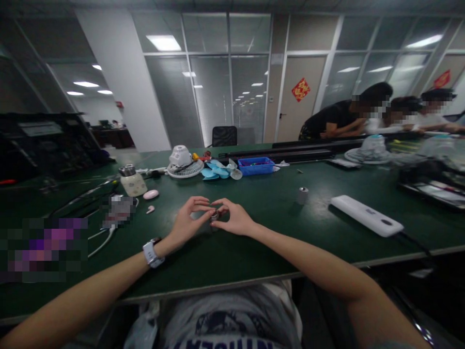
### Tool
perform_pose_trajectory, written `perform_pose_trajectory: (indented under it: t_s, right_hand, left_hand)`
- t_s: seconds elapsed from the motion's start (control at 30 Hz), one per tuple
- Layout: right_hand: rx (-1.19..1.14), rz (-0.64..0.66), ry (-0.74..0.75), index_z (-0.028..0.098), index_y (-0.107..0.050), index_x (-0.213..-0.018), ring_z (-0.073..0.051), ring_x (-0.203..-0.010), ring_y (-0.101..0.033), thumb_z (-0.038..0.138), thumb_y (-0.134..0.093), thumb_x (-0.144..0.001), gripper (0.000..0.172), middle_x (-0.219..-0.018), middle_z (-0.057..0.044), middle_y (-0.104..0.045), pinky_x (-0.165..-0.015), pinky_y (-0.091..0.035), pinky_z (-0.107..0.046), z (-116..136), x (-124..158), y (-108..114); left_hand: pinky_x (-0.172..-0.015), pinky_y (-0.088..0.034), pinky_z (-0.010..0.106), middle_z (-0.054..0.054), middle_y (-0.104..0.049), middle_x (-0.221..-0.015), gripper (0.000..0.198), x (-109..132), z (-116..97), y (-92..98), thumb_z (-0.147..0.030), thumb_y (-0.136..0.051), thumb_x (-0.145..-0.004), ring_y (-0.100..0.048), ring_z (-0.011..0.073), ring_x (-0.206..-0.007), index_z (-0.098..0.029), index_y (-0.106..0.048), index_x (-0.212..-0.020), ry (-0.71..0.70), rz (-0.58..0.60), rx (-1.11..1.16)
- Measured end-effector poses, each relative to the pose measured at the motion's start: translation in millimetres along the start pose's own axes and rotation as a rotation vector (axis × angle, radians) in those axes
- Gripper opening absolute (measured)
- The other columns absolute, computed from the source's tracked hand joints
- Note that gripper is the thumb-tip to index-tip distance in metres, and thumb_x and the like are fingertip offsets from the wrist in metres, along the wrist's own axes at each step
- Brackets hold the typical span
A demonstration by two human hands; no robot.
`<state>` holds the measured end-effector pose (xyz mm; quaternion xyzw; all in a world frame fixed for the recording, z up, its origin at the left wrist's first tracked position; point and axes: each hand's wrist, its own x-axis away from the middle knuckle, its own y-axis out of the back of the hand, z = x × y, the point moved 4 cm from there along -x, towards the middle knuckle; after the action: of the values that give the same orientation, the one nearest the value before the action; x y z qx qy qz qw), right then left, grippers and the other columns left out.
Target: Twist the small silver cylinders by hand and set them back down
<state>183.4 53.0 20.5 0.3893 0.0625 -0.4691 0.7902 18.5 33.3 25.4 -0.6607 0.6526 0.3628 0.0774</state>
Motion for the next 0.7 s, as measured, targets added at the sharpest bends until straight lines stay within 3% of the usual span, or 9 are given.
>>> perform_pose_trajectory:
  t_s: [0.13,0.2,0.27,0.43,0.57,0.7]
  right_hand:
    - [-0.028,-0.029,-0.025,0.019,-0.053,-0.119,-0.017,-0.087,-0.067,0.026,-0.078,-0.070,0.055,-0.088,-0.001,-0.068,-0.088,-0.050,-0.035,1,1,1]
    - [-0.006,-0.048,-0.043,0.018,-0.054,-0.118,-0.016,-0.086,-0.066,0.025,-0.077,-0.070,0.054,-0.088,0.000,-0.068,-0.089,-0.049,-0.036,0,1,5]
    - [0.018,-0.064,-0.068,0.018,-0.055,-0.117,-0.017,-0.087,-0.065,0.023,-0.076,-0.070,0.052,-0.088,-0.001,-0.067,-0.089,-0.049,-0.036,-3,1,9]
    - [0.026,-0.078,-0.110,0.018,-0.057,-0.116,-0.017,-0.088,-0.064,0.023,-0.074,-0.072,0.047,-0.092,-0.002,-0.066,-0.088,-0.049,-0.035,-14,0,15]
    - [0.077,-0.060,-0.093,0.020,-0.057,-0.118,-0.016,-0.089,-0.065,0.027,-0.074,-0.074,0.048,-0.095,-0.003,-0.068,-0.086,-0.049,-0.034,-12,0,17]
    - [0.349,-0.080,-0.126,0.024,-0.059,-0.120,-0.018,-0.089,-0.066,0.035,-0.072,-0.075,0.048,-0.094,-0.001,-0.070,-0.083,-0.047,-0.034,-12,-2,32]
  left_hand:
    - [-0.089,-0.050,0.036,0.005,-0.073,-0.092,0.036,-3,1,8.9,-0.036,-0.070,-0.078,-0.070,0.0196,-0.095,-0.021,-0.049,-0.103,0.033,-0.144,0.061]
    - [-0.090,-0.049,0.038,0.005,-0.074,-0.089,0.039,-3,10,13.1,-0.037,-0.071,-0.077,-0.070,0.0203,-0.095,-0.022,-0.048,-0.104,0.071,-0.158,0.049]
    - [-0.091,-0.048,0.040,0.005,-0.075,-0.088,0.040,-2,21,13.2,-0.038,-0.071,-0.076,-0.070,0.0217,-0.097,-0.022,-0.048,-0.105,0.125,-0.081,-0.003]
    - [-0.092,-0.048,0.043,0.004,-0.077,-0.088,0.040,6,42,2.5,-0.041,-0.069,-0.076,-0.071,0.0232,-0.095,-0.022,-0.051,-0.106,0.250,0.244,-0.047]
    - [-0.094,-0.048,0.043,0.005,-0.077,-0.094,0.045,7,40,1.2,-0.042,-0.069,-0.075,-0.070,0.0246,-0.100,-0.023,-0.053,-0.113,0.258,0.279,-0.063]
    - [-0.094,-0.047,0.043,0.006,-0.077,-0.097,0.055,5,38,2.0,-0.047,-0.070,-0.072,-0.068,0.0259,-0.103,-0.023,-0.053,-0.119,0.266,0.283,-0.071]
